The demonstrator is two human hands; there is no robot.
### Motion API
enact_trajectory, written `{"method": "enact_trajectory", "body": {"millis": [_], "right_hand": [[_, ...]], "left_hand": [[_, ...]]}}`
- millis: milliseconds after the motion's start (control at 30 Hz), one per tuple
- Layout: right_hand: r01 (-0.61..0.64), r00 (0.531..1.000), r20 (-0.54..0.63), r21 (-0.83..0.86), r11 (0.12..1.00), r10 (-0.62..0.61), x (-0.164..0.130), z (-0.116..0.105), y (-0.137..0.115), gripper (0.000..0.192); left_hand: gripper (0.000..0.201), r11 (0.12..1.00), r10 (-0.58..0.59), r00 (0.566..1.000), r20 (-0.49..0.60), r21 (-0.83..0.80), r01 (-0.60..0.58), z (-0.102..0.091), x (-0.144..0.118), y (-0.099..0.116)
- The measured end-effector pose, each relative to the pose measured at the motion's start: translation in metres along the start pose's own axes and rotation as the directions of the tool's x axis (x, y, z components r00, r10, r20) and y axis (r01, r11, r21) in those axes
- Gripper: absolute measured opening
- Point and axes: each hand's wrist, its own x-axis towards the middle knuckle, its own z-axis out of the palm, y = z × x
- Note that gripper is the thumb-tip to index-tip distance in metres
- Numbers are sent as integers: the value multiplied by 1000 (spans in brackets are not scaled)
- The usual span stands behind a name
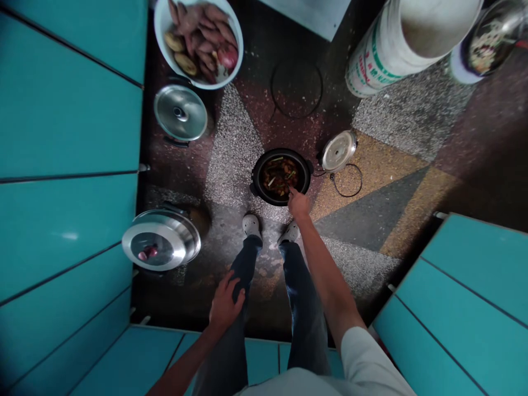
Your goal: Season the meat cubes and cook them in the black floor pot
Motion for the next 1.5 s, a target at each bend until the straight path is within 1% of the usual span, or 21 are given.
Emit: {"method": "enact_trajectory", "body": {"millis": [100,167,233,333,433,500,567,633,700,833,900,1000,1100,1233,1300,1333,1400,1500], "right_hand": [[33,998,-46,17,999,-32,-22,-10,16,56],[44,998,-38,-34,998,-45,-40,-5,21,57],[55,998,18,-113,992,-53,-45,5,17,57],[71,996,73,-206,976,-57,-27,16,3,60],[63,997,55,-240,969,-51,-11,12,3,60],[56,998,51,-239,970,-45,-14,2,13,57],[51,998,32,-239,970,-45,-25,-7,22,56],[56,998,-5,-257,965,-59,-32,-13,24,57],[79,996,-16,-292,953,-88,-26,-14,15,59],[121,993,40,-331,936,-114,3,-8,-6,61],[101,994,64,-318,943,-85,8,-5,-6,59],[59,996,77,-293,954,-38,-4,-6,4,56],[57,998,27,-288,956,-51,-8,-10,8,57],[60,996,-52,-255,965,-76,20,-10,-6,59],[50,997,-41,-190,981,-58,30,-4,-8,58],[38,999,-30,-149,988,-42,30,0,-6,57],[18,999,-26,-54,998,-19,18,9,6,55],[39,995,-95,126,991,-27,-11,22,35,57]], "left_hand": [[31,1000,-7,1000,-6,-8,7,2,-1,0],[32,1000,0,1000,-10,-11,0,2,-1,-1],[32,1000,7,1000,-11,-7,-7,3,-1,-1],[32,1000,8,1000,-8,-1,-8,3,-2,-3],[31,1000,-1,1000,-1,-3,1,3,-2,-3],[32,1000,-9,1000,1,-4,9,2,-3,-3],[32,1000,-10,1000,2,-9,10,2,-3,-2],[32,1000,-8,1000,5,-18,8,1,-3,-1],[32,1000,-6,1000,7,-27,6,1,-3,-1],[31,1000,-10,1000,2,-26,10,2,-3,-2],[31,1000,-17,1000,1,-21,17,2,-4,-2],[31,1000,-19,1000,1,-22,19,3,-4,-1],[31,999,-25,1000,0,-27,25,3,-4,0],[31,999,-33,999,-1,-35,33,2,-4,-1],[32,998,-36,999,6,-41,37,2,-4,-1],[32,998,-40,999,8,-44,40,2,-4,-1],[32,997,-51,999,9,-50,52,1,-3,-1],[31,997,-59,998,12,-54,60,1,-2,0]]}}
